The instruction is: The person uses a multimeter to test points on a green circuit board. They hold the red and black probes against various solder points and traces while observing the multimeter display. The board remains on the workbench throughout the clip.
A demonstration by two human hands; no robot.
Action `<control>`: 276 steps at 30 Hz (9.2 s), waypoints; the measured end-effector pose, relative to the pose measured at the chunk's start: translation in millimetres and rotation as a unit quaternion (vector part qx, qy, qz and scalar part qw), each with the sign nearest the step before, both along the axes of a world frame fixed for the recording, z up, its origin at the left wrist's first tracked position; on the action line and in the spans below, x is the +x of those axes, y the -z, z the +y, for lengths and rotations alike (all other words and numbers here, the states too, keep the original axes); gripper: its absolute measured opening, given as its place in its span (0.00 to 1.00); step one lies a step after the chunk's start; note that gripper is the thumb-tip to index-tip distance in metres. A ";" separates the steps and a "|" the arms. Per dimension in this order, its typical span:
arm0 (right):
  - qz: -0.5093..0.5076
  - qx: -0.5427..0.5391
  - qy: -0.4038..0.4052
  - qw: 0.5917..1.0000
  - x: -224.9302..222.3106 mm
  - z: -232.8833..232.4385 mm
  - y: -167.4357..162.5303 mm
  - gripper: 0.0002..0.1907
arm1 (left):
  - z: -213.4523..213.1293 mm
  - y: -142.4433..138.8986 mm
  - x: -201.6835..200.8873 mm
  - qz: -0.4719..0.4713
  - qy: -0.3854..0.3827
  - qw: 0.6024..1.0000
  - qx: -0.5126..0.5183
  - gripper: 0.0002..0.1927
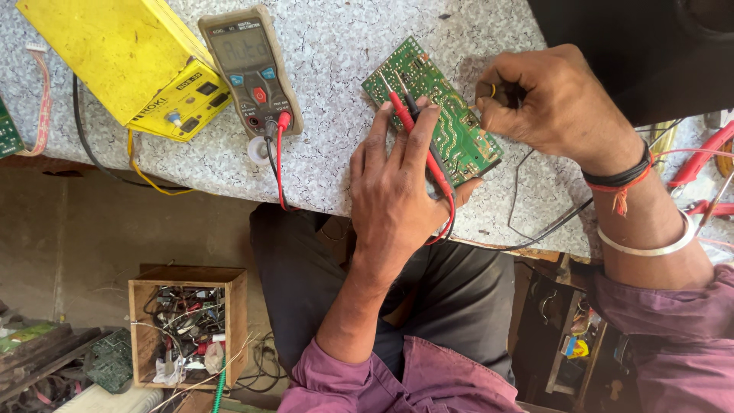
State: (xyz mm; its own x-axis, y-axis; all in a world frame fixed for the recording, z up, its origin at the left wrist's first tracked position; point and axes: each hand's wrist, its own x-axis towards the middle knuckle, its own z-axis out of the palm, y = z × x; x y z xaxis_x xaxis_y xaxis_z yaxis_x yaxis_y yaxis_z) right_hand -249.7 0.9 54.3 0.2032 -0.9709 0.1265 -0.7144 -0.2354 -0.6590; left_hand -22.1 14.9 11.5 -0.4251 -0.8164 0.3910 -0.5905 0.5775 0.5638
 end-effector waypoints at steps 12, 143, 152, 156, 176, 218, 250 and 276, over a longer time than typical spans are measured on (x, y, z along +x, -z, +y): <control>-0.001 -0.006 -0.020 1.000 -0.3 -1.1 1.4 0.04 | -0.8 -2.2 0.3 -0.005 -0.002 1.000 0.001 0.49; 0.002 -0.002 0.037 0.999 3.2 -1.1 -0.6 0.06 | -3.4 -3.2 7.4 0.015 0.065 0.998 0.015 0.45; -0.014 -0.008 0.032 0.999 3.2 -1.5 -1.3 0.07 | -3.8 -3.6 7.7 0.018 0.066 0.998 0.019 0.45; -0.011 0.007 0.038 0.999 4.1 -1.6 -0.9 0.06 | -3.1 -3.7 7.3 0.015 0.064 0.998 0.016 0.45; -0.058 -0.012 0.012 0.998 6.8 -4.3 -13.0 0.16 | -1.8 -4.2 5.5 0.005 0.052 0.999 0.010 0.45; -0.136 0.072 -0.006 0.988 -0.6 -0.4 2.5 0.11 | -2.2 -3.1 4.9 0.005 0.048 0.999 0.012 0.45; -0.111 0.055 0.001 0.992 2.1 -0.1 -1.0 0.13 | -3.3 -2.7 5.3 0.008 0.053 0.998 0.014 0.45; -0.111 -0.005 0.018 0.994 -4.9 -0.5 8.2 0.17 | -2.8 -1.3 5.1 0.006 0.051 0.999 0.017 0.46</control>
State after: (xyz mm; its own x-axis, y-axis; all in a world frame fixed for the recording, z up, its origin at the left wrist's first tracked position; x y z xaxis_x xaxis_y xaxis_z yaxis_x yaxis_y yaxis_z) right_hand -254.6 0.4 46.1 0.1348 -0.9756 0.1732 -0.5604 -0.2192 -0.7987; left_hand -17.0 12.1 12.8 -0.5028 -0.7813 0.3697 -0.5226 0.6155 0.5900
